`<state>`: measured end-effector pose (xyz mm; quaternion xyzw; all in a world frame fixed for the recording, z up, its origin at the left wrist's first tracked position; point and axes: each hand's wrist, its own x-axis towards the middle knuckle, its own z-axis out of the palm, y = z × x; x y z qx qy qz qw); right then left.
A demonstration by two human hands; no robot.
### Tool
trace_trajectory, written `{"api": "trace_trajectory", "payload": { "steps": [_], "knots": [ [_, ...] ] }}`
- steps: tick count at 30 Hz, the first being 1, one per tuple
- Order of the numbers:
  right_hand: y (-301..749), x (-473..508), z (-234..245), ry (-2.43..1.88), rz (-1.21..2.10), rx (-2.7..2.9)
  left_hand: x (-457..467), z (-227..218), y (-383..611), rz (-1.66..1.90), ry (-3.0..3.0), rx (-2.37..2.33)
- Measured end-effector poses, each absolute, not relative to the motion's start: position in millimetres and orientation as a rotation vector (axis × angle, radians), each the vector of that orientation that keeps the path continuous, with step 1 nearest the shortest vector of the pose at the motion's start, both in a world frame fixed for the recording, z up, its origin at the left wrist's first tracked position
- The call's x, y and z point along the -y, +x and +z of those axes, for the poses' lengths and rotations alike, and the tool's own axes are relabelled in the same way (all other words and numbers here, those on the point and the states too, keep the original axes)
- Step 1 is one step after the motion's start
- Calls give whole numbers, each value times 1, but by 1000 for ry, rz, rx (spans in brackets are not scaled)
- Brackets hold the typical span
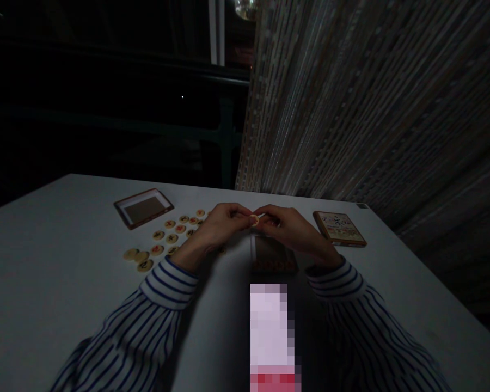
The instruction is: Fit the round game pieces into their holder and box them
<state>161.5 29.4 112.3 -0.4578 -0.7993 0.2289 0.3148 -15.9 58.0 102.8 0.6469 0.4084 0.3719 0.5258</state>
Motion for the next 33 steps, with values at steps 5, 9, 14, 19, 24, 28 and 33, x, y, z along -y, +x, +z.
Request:
{"api": "trace_trajectory", "payload": {
  "steps": [5,9,14,19,24,28,33],
  "knots": [
    [162,-29,113,-1211,564,2113,-60,102,-16,898,1547,-941],
    [162,-28,116,-1230,460,2155,-59,104,-15,891,1517,-944],
    [162,-27,118,-1255,325,2220,-58,105,-15,898,1502,-954],
    [161,-27,117,-1257,233,2281,-58,105,-15,918,1453,-991],
    [163,-27,118,-1275,159,2390,-60,98,-13,840,1458,-976],
    [167,-29,116,-1301,206,2475,-64,87,-15,767,1585,-996],
    [172,-34,107,-1505,295,2650,-69,75,-18,671,1949,-1127]
  ]
}}
